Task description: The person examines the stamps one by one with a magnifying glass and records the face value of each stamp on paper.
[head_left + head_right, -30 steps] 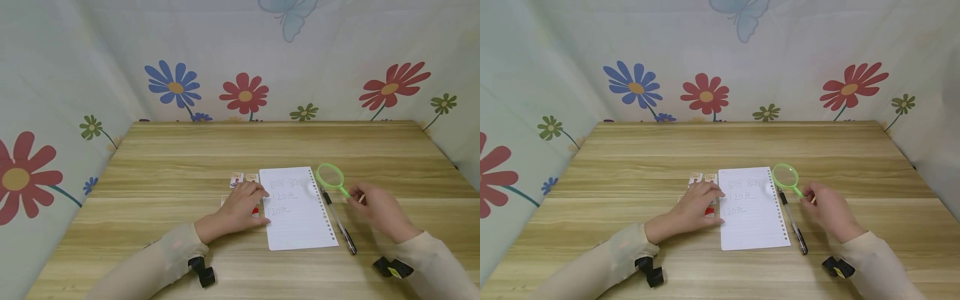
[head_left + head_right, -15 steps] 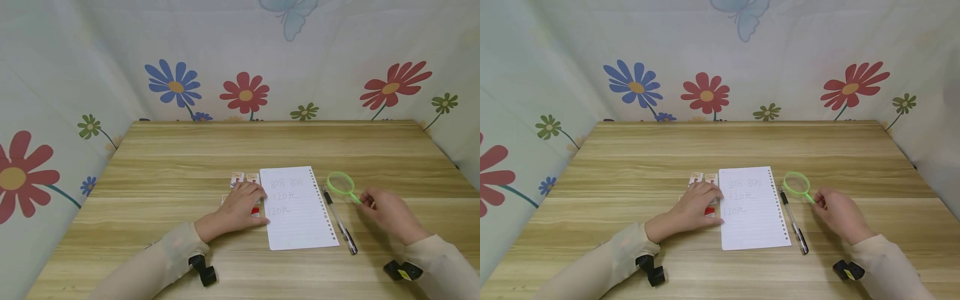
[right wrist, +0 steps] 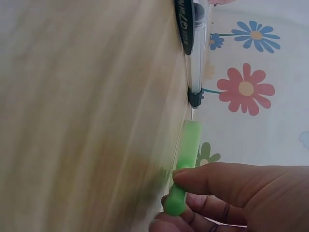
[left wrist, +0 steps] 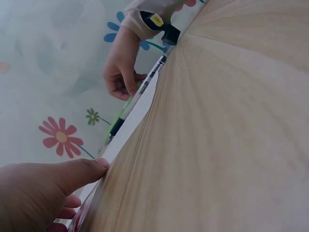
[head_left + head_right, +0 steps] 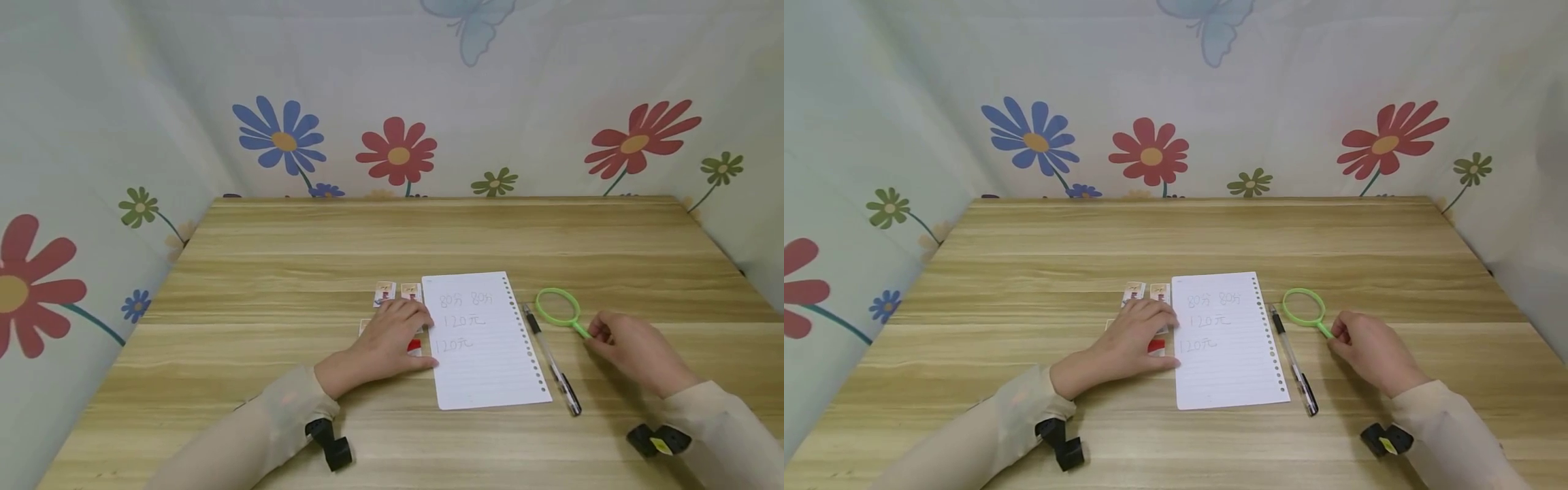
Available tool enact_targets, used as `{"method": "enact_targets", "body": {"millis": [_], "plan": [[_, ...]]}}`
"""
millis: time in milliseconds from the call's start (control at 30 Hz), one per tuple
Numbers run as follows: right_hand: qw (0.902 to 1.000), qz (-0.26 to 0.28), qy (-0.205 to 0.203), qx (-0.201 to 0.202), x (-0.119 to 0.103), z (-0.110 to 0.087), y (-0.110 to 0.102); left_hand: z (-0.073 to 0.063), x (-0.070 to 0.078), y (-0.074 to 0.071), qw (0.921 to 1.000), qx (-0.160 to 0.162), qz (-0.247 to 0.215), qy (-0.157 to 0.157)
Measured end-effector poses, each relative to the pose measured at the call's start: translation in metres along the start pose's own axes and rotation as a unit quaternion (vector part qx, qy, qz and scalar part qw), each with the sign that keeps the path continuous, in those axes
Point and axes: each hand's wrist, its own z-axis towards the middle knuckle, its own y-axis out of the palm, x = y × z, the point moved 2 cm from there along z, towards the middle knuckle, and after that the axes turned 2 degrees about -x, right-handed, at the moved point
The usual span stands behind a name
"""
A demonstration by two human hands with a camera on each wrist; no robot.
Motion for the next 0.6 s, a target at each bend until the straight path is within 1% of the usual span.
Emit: {"method": "enact_targets", "body": {"millis": [333, 600], "plan": [[1.0000, -0.005, 0.004, -0.005, 0.0033, 0.0023, 0.0022, -0.0004, -0.0014, 0.0014, 1.0000, 0.003, -0.004, 0.001], [0.9999, -0.001, 0.010, -0.009, 0.0031, 0.0010, -0.0015, 0.0002, -0.0016, 0.0030, 1.0000, 0.002, -0.006, -0.002]]}}
